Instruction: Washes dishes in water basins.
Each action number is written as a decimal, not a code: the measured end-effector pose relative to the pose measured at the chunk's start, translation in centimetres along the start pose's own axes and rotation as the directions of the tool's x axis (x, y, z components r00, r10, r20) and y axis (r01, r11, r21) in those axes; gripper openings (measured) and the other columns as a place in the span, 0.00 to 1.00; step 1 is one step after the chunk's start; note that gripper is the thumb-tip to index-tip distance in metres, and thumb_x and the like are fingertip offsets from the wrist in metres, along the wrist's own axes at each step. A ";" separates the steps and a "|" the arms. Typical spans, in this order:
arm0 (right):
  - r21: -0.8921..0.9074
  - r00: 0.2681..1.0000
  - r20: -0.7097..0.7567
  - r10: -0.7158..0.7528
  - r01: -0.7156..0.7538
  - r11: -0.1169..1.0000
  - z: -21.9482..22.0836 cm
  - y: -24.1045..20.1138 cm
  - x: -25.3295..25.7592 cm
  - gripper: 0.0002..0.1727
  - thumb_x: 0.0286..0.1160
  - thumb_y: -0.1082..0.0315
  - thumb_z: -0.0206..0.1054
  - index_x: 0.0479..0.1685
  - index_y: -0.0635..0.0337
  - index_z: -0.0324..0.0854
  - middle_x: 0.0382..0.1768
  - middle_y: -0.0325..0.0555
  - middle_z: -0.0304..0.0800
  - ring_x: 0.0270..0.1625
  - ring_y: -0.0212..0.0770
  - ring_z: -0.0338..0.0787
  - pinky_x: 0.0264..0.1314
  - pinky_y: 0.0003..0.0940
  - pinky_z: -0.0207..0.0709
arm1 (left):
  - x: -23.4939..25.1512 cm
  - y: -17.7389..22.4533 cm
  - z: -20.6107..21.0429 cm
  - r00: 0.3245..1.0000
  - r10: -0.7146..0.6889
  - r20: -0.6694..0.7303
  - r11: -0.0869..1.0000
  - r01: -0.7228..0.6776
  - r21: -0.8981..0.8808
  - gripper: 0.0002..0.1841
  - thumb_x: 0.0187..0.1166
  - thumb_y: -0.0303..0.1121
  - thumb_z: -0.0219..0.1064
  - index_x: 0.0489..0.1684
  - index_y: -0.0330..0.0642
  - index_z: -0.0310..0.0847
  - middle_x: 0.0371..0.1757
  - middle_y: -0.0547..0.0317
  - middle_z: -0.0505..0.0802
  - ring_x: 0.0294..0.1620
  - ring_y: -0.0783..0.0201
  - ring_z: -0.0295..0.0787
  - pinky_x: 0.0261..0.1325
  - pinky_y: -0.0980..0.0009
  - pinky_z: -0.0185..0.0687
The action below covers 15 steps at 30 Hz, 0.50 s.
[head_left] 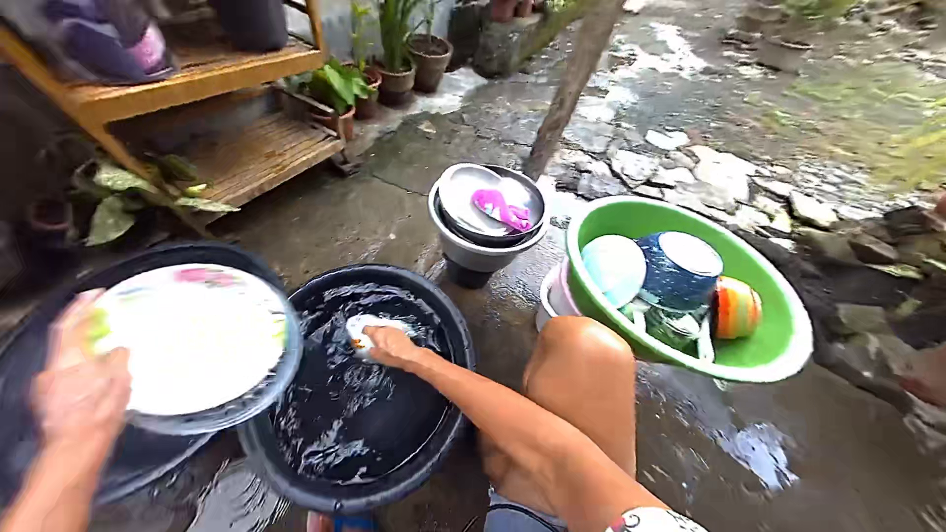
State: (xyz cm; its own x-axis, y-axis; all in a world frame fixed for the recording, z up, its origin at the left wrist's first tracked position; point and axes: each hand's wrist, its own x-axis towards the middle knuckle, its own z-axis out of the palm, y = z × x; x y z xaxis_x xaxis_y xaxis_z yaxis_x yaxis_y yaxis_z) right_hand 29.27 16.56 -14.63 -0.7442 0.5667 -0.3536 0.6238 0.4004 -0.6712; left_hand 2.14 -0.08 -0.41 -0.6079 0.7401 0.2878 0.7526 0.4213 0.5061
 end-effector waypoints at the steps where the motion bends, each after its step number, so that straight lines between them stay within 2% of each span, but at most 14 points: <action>1: -0.037 1.000 -0.002 0.007 -0.007 0.999 0.4 0.1 -0.1 0.27 0.82 0.70 0.63 0.80 0.70 0.71 0.72 0.71 0.81 0.76 0.67 0.80 0.78 0.65 0.70 | -1.3 1.2 1.0 0.998 0.007 0.066 0.999 -0.009 0.032 0.31 0.85 0.21 0.54 0.91 0.38 0.58 0.77 0.20 0.77 0.74 0.19 0.75 0.71 0.23 0.66; 2: -0.050 1.000 -0.025 0.017 -0.018 0.999 0.7 0.2 -0.3 0.27 0.83 0.71 0.61 0.81 0.71 0.70 0.73 0.72 0.80 0.78 0.67 0.79 0.80 0.64 0.68 | -2.2 2.2 2.4 0.991 -0.017 0.131 0.997 0.007 0.077 0.31 0.85 0.22 0.55 0.91 0.43 0.60 0.72 0.19 0.81 0.68 0.16 0.79 0.64 0.20 0.69; 3: -0.044 0.997 -0.067 0.030 -0.033 0.998 1.0 0.1 -0.5 0.28 0.83 0.71 0.61 0.81 0.72 0.70 0.74 0.72 0.80 0.78 0.67 0.79 0.81 0.62 0.68 | -3.0 2.6 3.8 0.979 -0.062 0.196 0.992 0.038 0.122 0.31 0.87 0.24 0.55 0.92 0.48 0.60 0.70 0.21 0.83 0.65 0.18 0.82 0.62 0.20 0.71; 5: -0.010 0.984 -0.167 0.056 -0.058 0.998 1.4 0.0 -0.6 0.26 0.81 0.73 0.61 0.78 0.74 0.72 0.70 0.73 0.82 0.76 0.67 0.81 0.80 0.61 0.70 | -4.3 2.9 6.2 0.947 -0.168 0.275 0.974 0.117 0.192 0.31 0.88 0.26 0.54 0.93 0.55 0.59 0.68 0.26 0.86 0.64 0.23 0.85 0.62 0.25 0.75; 7: 0.004 0.968 -0.238 0.080 -0.081 0.997 1.5 -0.2 -0.4 0.25 0.83 0.73 0.59 0.77 0.75 0.72 0.68 0.74 0.83 0.74 0.66 0.83 0.79 0.59 0.71 | -5.3 3.1 8.0 0.906 -0.255 0.338 0.957 0.186 0.223 0.32 0.87 0.27 0.53 0.94 0.58 0.57 0.70 0.28 0.85 0.66 0.28 0.86 0.65 0.31 0.77; 11: -0.104 0.932 -0.362 -0.015 -0.025 0.994 2.0 -0.3 0.2 0.22 0.84 0.75 0.55 0.73 0.78 0.74 0.65 0.74 0.85 0.72 0.67 0.84 0.80 0.56 0.71 | -7.0 3.1 11.4 0.799 -0.370 0.475 0.928 0.301 0.217 0.35 0.87 0.27 0.52 0.96 0.59 0.51 0.79 0.30 0.78 0.72 0.31 0.82 0.71 0.37 0.77; 13: -0.197 0.919 -0.380 -0.108 0.033 0.980 2.4 -0.3 0.6 0.21 0.84 0.76 0.54 0.71 0.80 0.75 0.64 0.76 0.85 0.72 0.69 0.83 0.80 0.58 0.68 | -8.0 2.3 13.5 0.763 -0.389 0.516 0.919 0.362 0.157 0.35 0.86 0.26 0.54 0.96 0.58 0.51 0.80 0.32 0.78 0.76 0.33 0.79 0.74 0.37 0.74; 15: -0.307 0.903 -0.375 -0.208 0.091 0.947 3.0 0.0 1.4 0.19 0.83 0.78 0.53 0.66 0.82 0.78 0.62 0.77 0.86 0.69 0.71 0.85 0.76 0.61 0.70 | -8.9 1.4 15.4 0.733 -0.392 0.556 0.904 0.421 0.082 0.35 0.86 0.25 0.55 0.95 0.55 0.51 0.79 0.33 0.79 0.78 0.34 0.77 0.77 0.36 0.71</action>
State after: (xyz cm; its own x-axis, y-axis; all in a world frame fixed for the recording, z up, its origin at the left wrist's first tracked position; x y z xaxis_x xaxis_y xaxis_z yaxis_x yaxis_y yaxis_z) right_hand 27.56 15.20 -17.04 -0.7127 0.6985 0.0643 0.5966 0.6518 -0.4683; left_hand 12.50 2.04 -14.74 -0.5996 0.6689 -0.4394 0.4452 0.7351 0.5114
